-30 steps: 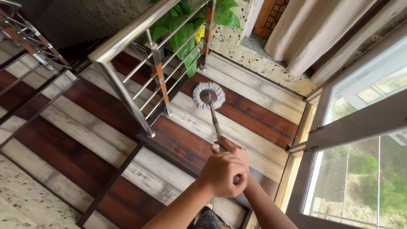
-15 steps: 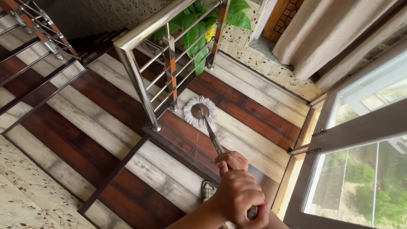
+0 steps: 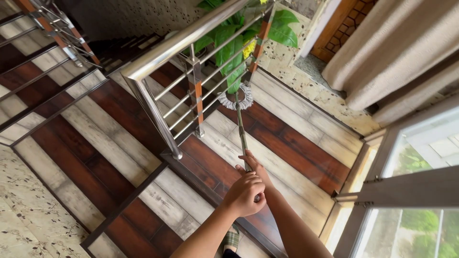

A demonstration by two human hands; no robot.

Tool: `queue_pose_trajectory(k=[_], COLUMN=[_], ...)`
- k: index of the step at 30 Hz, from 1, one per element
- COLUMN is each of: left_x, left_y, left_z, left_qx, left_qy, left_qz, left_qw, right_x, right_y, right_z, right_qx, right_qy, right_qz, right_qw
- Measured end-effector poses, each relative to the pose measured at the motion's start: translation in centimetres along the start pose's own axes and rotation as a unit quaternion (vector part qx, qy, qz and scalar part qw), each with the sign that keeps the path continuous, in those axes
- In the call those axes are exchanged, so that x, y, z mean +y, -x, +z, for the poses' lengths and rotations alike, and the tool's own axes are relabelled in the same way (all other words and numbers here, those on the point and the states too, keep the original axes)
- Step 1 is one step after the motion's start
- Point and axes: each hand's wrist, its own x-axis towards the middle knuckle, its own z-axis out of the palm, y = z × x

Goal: Mopping the floor on a landing near stairs.

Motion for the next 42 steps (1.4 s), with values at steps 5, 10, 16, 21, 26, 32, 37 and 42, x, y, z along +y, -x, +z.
queue_pose_trajectory(k=[5,10,16,21,26,32,37,42], left_x=[-0.3,3.3,8.7,12.2,12.2,14.9,17.1,20.5], left_y=[1.5,4.4,10.2,14.4,17.5,18.5,19.6,20.1], left_z=[-1.0,-3.3,-7.5,-10.9,-11.4,-14.4,-16.7,-22.1], left_qx=[-0.015,0.003,0.027,0.030,0.062,0.072,-0.010,-0.099], left_qy=[-0.010,0.005,-0.015,-0.030,-0.014,0.023,0.044,0.047], left_qz=[-0.016,-0.001,-0.027,-0.037,-0.053,-0.053,-0.075,-0.125], left_qw=[1.000,1.000,0.999,0.998,0.997,0.996,0.996,0.986], right_x=[0.0,-4.0,-8.2,-10.6,-12.8,-16.4,-19.6,-23.2], right_y=[0.9,4.5,10.6,14.3,15.3,18.3,21.3,23.0], right_z=[1.6,1.5,4.1,8.3,8.7,6.9,6.2,7.1], right_qx=[-0.005,-0.011,-0.093,-0.066,-0.069,-0.136,-0.129,-0.202], right_qy=[-0.018,0.034,0.050,0.042,0.100,0.135,0.169,0.370], right_qz=[-0.062,-0.072,-0.096,-0.025,-0.115,-0.140,-0.172,-0.083], right_qw=[0.998,0.997,0.990,0.997,0.986,0.971,0.962,0.903])
